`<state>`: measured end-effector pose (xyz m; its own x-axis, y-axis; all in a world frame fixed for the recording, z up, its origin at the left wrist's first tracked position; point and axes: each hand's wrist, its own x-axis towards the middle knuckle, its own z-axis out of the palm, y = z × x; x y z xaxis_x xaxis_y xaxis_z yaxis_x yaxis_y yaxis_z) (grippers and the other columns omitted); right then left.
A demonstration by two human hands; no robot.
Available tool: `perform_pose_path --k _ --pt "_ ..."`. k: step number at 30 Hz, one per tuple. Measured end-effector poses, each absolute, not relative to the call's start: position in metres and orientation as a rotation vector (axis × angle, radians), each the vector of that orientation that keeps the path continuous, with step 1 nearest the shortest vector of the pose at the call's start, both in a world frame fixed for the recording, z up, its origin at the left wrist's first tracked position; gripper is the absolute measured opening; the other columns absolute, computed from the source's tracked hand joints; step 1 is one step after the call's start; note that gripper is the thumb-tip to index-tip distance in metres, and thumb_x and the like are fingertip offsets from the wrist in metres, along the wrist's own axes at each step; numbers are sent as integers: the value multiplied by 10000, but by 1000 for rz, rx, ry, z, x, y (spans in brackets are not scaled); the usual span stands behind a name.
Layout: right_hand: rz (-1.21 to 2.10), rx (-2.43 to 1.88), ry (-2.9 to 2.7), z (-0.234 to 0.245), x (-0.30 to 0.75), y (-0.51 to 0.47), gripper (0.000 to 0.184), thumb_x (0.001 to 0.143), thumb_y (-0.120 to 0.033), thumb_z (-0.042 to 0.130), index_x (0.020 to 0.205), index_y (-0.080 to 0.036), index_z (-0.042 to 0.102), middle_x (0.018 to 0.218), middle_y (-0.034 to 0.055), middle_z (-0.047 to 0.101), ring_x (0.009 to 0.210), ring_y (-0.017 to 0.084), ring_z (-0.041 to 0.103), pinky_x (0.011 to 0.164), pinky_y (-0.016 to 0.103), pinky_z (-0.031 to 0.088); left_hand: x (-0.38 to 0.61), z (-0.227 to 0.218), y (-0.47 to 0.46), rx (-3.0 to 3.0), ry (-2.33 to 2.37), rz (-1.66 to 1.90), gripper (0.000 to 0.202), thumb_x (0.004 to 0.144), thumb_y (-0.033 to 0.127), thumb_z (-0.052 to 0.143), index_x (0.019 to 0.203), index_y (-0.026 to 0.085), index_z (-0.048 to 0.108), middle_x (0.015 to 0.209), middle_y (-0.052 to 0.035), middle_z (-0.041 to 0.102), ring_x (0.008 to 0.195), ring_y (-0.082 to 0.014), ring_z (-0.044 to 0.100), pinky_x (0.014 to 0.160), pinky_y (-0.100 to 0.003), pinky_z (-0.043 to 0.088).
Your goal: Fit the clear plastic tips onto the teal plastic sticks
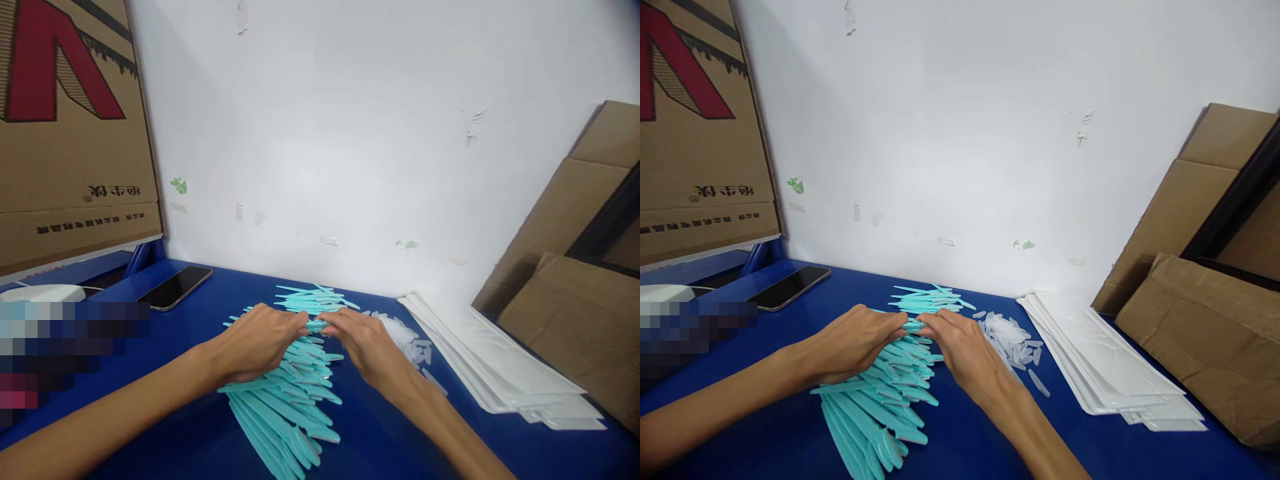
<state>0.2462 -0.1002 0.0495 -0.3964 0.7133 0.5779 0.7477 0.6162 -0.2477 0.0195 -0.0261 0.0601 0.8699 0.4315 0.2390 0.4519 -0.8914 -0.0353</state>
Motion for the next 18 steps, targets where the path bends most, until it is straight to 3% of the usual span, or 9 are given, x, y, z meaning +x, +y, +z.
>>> perform_pose_path --k 4,9,12,14,18 --pt "-33 -1090 -2180 55 245 -101 360 1051 -136 400 1275 -211 672 922 68 715 824 191 686 725 312 558 22 66 -28 -3043 -701 -449 289 1090 307 306 815 231 352 660 21 551 525 -165 438 529 -304 196" --pt "-57 -1122 -2178 60 270 -97 386 1032 -134 388 1277 -215 675 991 72 745 879 190 709 780 310 565 12 65 -11 -3141 -841 -510 407 1099 448 257 797 223 411 653 13 528 550 -174 437 565 -300 233" --pt "-244 -1368 -2010 66 307 -92 338 1029 -211 417 1144 -195 733 931 72 771 754 202 715 746 326 565 -2 66 11 -3080 -1003 -604 419 1088 446 286 791 212 466 625 6 493 577 -192 470 595 -307 253" --pt "-268 -1528 -1933 67 325 -88 341 1043 -290 428 1090 -190 750 938 84 783 710 219 714 732 353 563 -7 66 18 -3087 -1026 -643 448 1094 450 274 833 197 536 676 -11 551 635 -202 529 626 -308 293" --pt "-199 -1567 -2035 54 327 -81 335 1042 -318 462 1108 -206 771 1031 99 783 905 254 741 799 351 557 -1 63 10 -3197 -941 -633 492 1100 453 286 902 192 652 710 0 598 676 -179 575 665 -294 357"
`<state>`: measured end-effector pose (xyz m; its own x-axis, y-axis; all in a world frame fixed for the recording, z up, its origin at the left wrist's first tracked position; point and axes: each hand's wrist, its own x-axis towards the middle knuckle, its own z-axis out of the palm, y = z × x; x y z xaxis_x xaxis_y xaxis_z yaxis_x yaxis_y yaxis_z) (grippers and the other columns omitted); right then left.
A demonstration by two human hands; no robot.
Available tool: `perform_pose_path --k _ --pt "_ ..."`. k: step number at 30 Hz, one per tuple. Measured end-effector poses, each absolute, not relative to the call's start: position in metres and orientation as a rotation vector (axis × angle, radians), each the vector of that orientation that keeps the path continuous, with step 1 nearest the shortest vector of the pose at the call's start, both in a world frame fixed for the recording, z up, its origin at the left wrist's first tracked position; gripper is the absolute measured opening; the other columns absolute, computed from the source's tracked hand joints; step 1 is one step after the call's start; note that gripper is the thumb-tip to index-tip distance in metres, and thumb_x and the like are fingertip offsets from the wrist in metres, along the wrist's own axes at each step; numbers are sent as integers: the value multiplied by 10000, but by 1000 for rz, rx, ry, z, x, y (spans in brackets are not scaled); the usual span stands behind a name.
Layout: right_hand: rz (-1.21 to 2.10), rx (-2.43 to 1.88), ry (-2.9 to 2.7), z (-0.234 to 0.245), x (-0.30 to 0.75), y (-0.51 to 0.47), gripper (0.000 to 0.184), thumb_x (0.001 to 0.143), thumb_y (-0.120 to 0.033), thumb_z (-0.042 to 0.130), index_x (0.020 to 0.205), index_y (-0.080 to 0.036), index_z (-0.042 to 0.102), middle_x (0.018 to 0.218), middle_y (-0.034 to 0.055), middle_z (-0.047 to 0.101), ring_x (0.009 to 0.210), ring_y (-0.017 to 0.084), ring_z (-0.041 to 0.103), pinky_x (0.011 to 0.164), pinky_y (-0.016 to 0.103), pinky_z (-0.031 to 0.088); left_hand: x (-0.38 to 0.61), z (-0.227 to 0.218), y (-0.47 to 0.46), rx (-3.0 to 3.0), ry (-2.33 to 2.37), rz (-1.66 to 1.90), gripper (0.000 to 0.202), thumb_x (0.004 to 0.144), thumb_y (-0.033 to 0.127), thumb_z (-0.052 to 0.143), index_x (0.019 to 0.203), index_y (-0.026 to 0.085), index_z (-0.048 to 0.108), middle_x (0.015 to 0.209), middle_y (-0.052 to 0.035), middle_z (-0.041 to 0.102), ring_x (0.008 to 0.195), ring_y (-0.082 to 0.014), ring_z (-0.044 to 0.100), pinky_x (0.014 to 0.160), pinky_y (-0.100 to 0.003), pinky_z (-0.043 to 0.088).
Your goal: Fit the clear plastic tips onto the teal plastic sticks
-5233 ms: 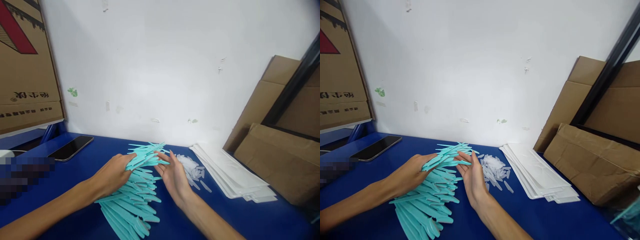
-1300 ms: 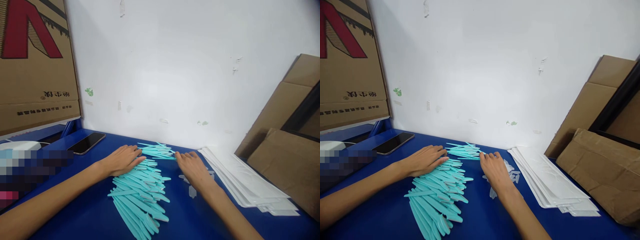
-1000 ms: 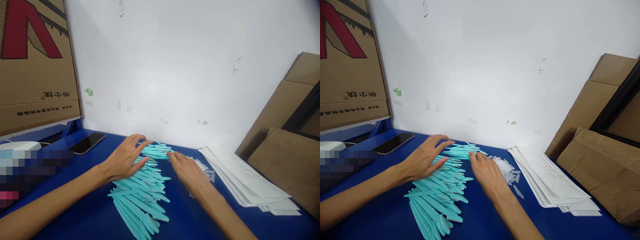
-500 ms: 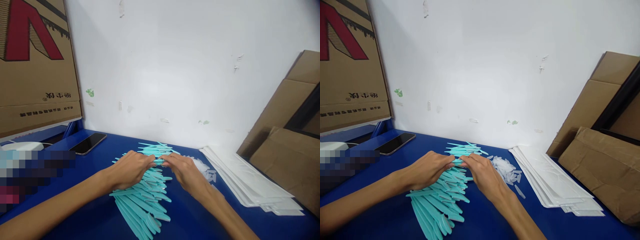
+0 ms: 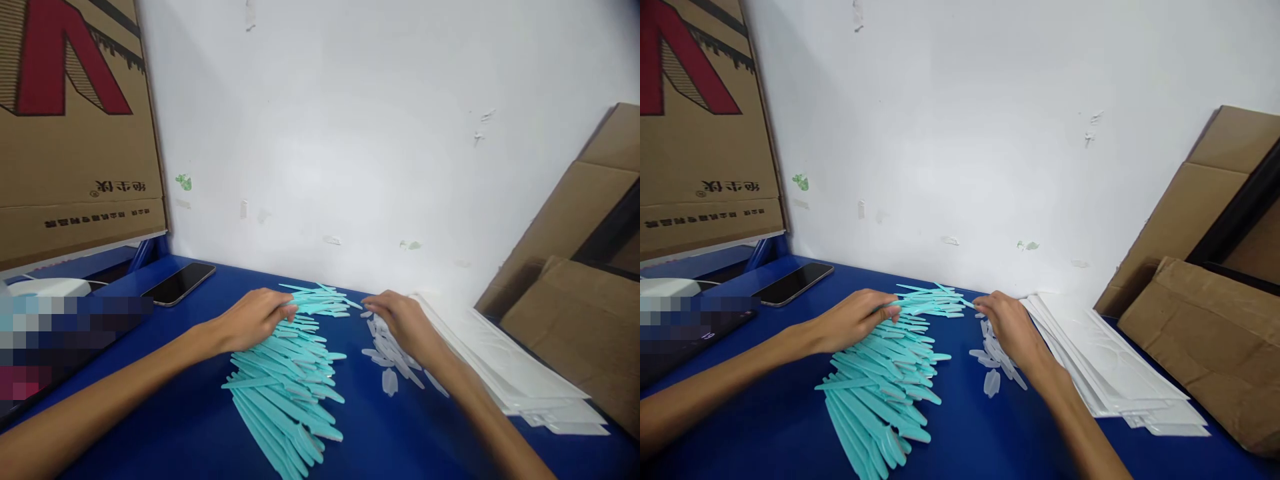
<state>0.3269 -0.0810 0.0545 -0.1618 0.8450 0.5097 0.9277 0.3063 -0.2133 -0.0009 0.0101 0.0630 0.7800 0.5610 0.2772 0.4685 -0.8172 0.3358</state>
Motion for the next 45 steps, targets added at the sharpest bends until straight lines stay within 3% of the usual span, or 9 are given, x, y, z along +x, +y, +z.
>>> perform_pose_path --k 3,7,12,15,18,22,28,39,45 --pt "-116 -1575 -2154 40 314 -78 291 1029 -290 508 1108 -229 782 989 76 781 897 234 737 788 321 549 6 60 -1 2677 717 510 467 1100 453 310 927 189 654 635 31 511 595 -151 500 616 -284 342" --pt "-58 -1616 -2219 31 310 -78 238 1008 -293 575 1099 -233 786 978 75 766 911 245 726 811 349 547 7 59 -5 2657 689 520 467 1098 479 298 778 198 489 623 41 436 558 -137 388 562 -286 296" --pt "-37 -1614 -2124 43 297 -89 391 986 -474 608 1290 -245 698 1203 111 715 1142 298 652 979 473 510 8 62 -13 2599 691 505 492 1100 506 248 752 206 422 632 38 427 569 -135 392 562 -288 304" --pt "270 -1412 -1974 55 272 -99 412 993 -473 603 1362 -295 642 1237 59 727 1136 247 671 976 413 532 10 64 -19 2600 673 495 506 1102 500 245 757 196 457 645 30 462 589 -136 426 574 -286 310" --pt "456 -1253 -1885 62 250 -106 314 959 -424 668 1238 -292 727 1182 34 769 1076 243 706 892 359 568 13 64 -23 2627 612 481 504 1107 489 242 770 194 473 648 28 492 584 -135 439 577 -282 308" --pt "438 -1230 -1805 63 238 -108 148 939 -352 698 987 -295 826 997 7 818 949 251 741 841 356 564 16 60 -24 2734 594 489 485 1110 466 242 794 195 490 669 10 543 600 -154 480 594 -293 313" --pt "348 -1347 -1704 67 266 -100 171 899 -394 714 917 -285 844 969 20 825 951 292 759 865 412 584 7 61 -5 2828 701 506 462 1103 443 273 765 203 476 668 -4 566 591 -167 498 605 -300 316" --pt "240 -1461 -1983 43 284 -84 186 942 -401 669 938 -294 822 982 6 821 939 267 765 866 410 588 -7 60 20 2897 1003 528 485 1106 429 176 820 216 505 737 -6 593 646 -190 551 631 -298 339" --pt "140 -1515 -2084 37 280 -87 247 1012 -415 578 1088 -287 774 1137 22 786 1092 250 702 1012 439 496 -4 47 25 2977 936 457 395 1096 396 235 962 203 553 918 -64 609 799 -235 601 675 -319 402"
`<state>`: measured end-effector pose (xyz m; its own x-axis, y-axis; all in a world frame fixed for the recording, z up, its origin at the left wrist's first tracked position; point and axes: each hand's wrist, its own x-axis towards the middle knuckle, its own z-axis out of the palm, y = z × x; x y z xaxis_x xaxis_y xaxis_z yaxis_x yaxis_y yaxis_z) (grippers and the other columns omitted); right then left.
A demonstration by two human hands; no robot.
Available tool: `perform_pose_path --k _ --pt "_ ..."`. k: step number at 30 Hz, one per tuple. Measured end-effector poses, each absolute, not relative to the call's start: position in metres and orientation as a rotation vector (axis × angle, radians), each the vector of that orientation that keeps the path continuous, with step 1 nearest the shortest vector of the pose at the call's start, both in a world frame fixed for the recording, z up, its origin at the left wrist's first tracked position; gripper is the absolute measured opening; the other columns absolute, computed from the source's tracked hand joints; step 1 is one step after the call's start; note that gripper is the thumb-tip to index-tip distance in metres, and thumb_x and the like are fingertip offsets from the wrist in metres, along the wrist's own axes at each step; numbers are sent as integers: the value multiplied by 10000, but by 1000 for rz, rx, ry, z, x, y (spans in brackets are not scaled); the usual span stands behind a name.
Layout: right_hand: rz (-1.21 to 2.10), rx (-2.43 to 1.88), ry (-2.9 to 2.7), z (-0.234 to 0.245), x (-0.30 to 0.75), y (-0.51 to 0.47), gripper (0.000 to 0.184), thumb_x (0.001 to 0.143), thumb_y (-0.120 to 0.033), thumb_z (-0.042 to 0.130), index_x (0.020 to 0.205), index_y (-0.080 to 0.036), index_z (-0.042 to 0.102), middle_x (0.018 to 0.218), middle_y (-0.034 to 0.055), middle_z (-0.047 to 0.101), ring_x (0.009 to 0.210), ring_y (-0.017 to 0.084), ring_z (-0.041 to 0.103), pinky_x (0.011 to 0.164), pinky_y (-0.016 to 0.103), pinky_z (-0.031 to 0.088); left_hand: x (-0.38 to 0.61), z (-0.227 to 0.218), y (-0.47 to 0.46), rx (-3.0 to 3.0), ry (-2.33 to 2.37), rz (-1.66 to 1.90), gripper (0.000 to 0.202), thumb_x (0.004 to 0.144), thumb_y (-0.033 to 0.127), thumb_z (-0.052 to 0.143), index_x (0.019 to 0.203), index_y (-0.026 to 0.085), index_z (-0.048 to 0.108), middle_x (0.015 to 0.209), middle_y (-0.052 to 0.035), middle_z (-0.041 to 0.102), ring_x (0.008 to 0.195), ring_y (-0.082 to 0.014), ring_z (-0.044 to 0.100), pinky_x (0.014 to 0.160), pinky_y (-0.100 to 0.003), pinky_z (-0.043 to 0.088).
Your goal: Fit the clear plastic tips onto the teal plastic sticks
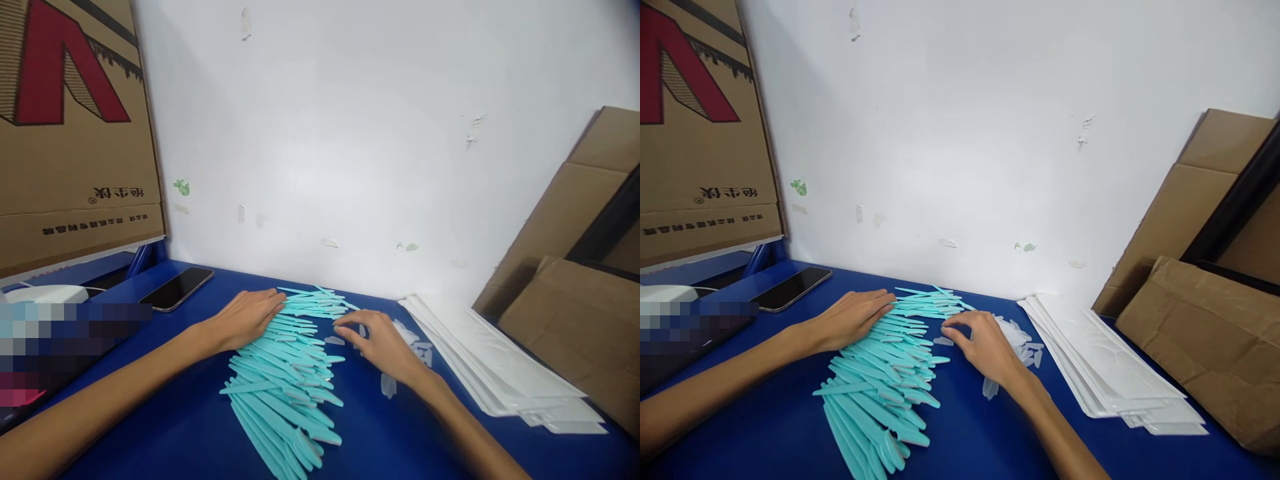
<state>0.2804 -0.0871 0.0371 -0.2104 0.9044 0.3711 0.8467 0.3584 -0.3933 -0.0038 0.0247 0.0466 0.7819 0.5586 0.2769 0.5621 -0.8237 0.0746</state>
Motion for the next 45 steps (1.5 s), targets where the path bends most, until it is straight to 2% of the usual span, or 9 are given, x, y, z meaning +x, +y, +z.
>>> perform_pose_path --k 6,10,13,18,23,30,34,41,45 --pt "43 -1632 -2187 56 304 -64 354 988 -359 595 1313 -233 657 1339 112 672 1272 301 580 1090 517 411 -8 41 29 -2998 -870 -397 424 1101 396 220 1142 195 592 1044 -98 608 916 -238 614 793 -349 490" --pt "170 -1707 -2347 72 310 -20 747 750 -377 857 1428 -235 577 1438 131 603 1308 317 559 1085 463 440 -9 40 28 -3038 -835 -362 442 1104 426 236 1199 205 608 1076 -97 600 969 -237 617 869 -366 497" --pt "268 -1770 -2424 79 307 8 833 646 -396 929 1401 -240 614 1400 133 629 1266 327 595 1051 428 470 -8 40 26 -3035 -847 -371 447 1106 420 231 1214 210 611 1102 -102 593 962 -239 614 899 -394 489" --pt "306 -1836 -2471 76 297 24 712 676 -463 912 1324 -286 679 1329 122 631 1226 323 601 988 403 495 -6 38 24 -3021 -850 -389 399 1098 408 297 1280 218 597 1172 -114 586 1019 -261 604 944 -439 479" --pt "290 -1860 -2486 66 291 26 758 666 -586 891 1323 -275 674 1319 140 589 1256 344 550 1009 429 476 -6 36 23 -3007 -860 -391 382 1093 376 320 1305 226 599 1209 -126 569 1040 -275 605 960 -475 475" --pt "262 -1862 -2500 64 287 28 786 644 -604 895 1316 -262 675 1303 153 583 1252 373 529 994 456 473 -5 40 20 -2989 -834 -421 334 1080 335 347 1176 206 640 1138 -107 568 945 -246 596 879 -401 484" --pt "237 -1819 -2486 72 289 27 746 686 -530 892 1338 -259 652 1284 142 611 1239 353 539 986 421 469 -6 39 22 -2992 -816 -418 321 1082 331 341 1119 206 634 1096 -94 579 931 -242 587 862 -386 467" --pt "324 -1724 -2480 87 298 25 338 911 -362 693 1219 -229 734 1250 101 712 1094 270 669 930 335 503 -7 38 23 -3007 -820 -369 355 1101 351 301 1114 208 626 1072 -81 592 927 -237 582 873 -395 442" --pt "398 -1760 -2472 83 296 24 322 974 -380 602 1232 -238 732 1266 88 728 1100 261 686 933 329 507 -6 39 21 -3003 -833 -339 366 1106 343 285 1114 203 624 1077 -83 593 941 -240 584 883 -406 437"
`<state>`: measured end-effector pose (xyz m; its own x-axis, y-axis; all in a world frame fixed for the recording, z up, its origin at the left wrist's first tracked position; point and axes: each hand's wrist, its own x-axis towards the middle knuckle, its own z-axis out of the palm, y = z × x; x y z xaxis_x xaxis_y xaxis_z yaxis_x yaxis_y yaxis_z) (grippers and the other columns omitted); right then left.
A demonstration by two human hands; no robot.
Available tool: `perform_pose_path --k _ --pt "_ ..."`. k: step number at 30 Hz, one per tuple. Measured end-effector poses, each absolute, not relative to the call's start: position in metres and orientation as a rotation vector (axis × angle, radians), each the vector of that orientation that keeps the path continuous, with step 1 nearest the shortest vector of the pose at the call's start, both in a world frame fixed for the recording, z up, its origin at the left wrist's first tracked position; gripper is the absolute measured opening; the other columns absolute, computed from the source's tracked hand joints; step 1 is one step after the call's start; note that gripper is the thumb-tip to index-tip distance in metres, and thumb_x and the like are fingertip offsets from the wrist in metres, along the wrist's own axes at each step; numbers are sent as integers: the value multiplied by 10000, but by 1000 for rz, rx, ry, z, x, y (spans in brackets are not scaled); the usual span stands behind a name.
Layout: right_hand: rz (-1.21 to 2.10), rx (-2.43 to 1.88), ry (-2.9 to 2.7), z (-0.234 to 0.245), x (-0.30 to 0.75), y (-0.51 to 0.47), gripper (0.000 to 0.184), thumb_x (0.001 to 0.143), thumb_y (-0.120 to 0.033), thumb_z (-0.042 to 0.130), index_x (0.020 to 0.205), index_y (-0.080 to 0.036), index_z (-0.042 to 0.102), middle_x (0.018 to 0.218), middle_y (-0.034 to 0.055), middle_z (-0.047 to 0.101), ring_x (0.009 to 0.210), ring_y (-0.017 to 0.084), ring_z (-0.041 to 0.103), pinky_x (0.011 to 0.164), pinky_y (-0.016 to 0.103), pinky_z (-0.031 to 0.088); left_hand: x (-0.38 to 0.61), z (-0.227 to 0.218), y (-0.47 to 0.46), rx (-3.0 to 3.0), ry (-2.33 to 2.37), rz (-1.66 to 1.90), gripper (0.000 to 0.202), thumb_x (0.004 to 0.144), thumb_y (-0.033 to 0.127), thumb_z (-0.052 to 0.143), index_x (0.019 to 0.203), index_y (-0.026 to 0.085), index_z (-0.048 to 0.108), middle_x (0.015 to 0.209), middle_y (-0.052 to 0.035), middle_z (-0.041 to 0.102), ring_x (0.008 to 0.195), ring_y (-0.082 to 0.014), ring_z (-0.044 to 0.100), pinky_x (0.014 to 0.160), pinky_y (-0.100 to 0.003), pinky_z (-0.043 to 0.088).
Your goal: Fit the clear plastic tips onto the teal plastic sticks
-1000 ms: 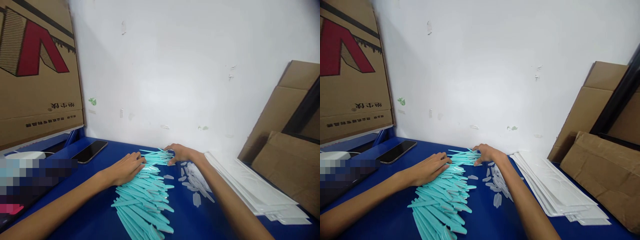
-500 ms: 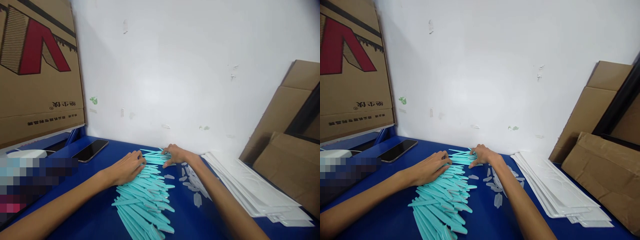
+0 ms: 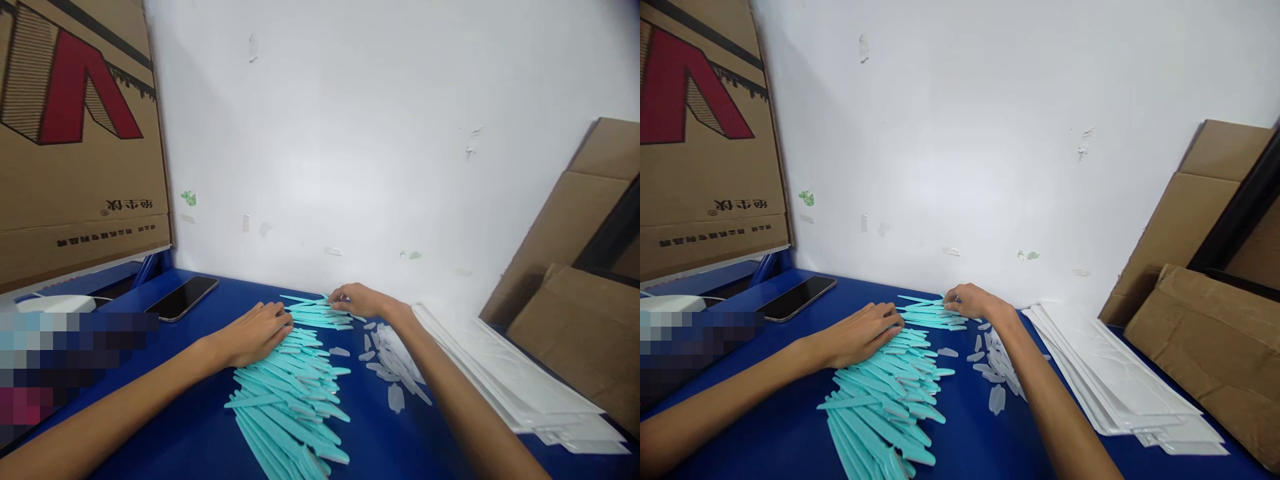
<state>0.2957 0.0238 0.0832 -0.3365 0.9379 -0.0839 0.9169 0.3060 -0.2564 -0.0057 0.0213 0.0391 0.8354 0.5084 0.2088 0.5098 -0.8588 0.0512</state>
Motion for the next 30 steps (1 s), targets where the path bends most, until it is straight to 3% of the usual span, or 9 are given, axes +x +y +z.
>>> perform_pose_path --k 3,6,10,18,23,30 --pt "437 -1813 -2472 79 290 23 481 844 -494 765 1245 -231 722 1308 104 706 1134 297 675 922 340 515 -5 40 21 -3003 -840 -324 370 1109 343 279 1122 208 623 1085 -80 597 963 -238 588 902 -405 433" --pt "437 -1860 -2459 78 283 21 680 689 -495 892 1278 -226 686 1343 120 676 1158 322 657 895 350 522 -5 40 22 -2999 -848 -312 377 1110 345 274 1123 207 625 1096 -85 602 994 -244 590 912 -406 433" --pt "447 -1887 -2453 79 276 20 768 666 -455 913 1340 -231 622 1306 108 685 1119 291 670 842 330 529 -5 39 22 -2994 -856 -304 383 1112 356 273 1135 208 625 1104 -90 604 1008 -249 591 920 -413 437" --pt "497 -1980 -2548 85 268 15 618 746 -439 872 1276 -189 673 1308 107 683 1125 287 665 885 347 542 -5 38 22 -2997 -874 -287 393 1118 365 254 1144 214 617 1117 -87 603 1053 -256 586 972 -448 429" --pt "478 -2163 -2632 89 256 8 344 992 -372 650 1279 -184 626 1291 94 644 1072 244 666 902 452 578 -3 39 21 -2998 -873 -268 394 1115 362 259 1136 201 618 1109 -96 598 1020 -260 589 943 -451 441" --pt "251 -2327 -2632 85 236 3 361 994 -361 649 1306 -185 608 1310 101 629 1089 248 661 907 461 577 -3 41 21 -2997 -858 -276 415 1117 361 248 1132 191 626 1097 -100 605 1003 -259 585 920 -440 441"
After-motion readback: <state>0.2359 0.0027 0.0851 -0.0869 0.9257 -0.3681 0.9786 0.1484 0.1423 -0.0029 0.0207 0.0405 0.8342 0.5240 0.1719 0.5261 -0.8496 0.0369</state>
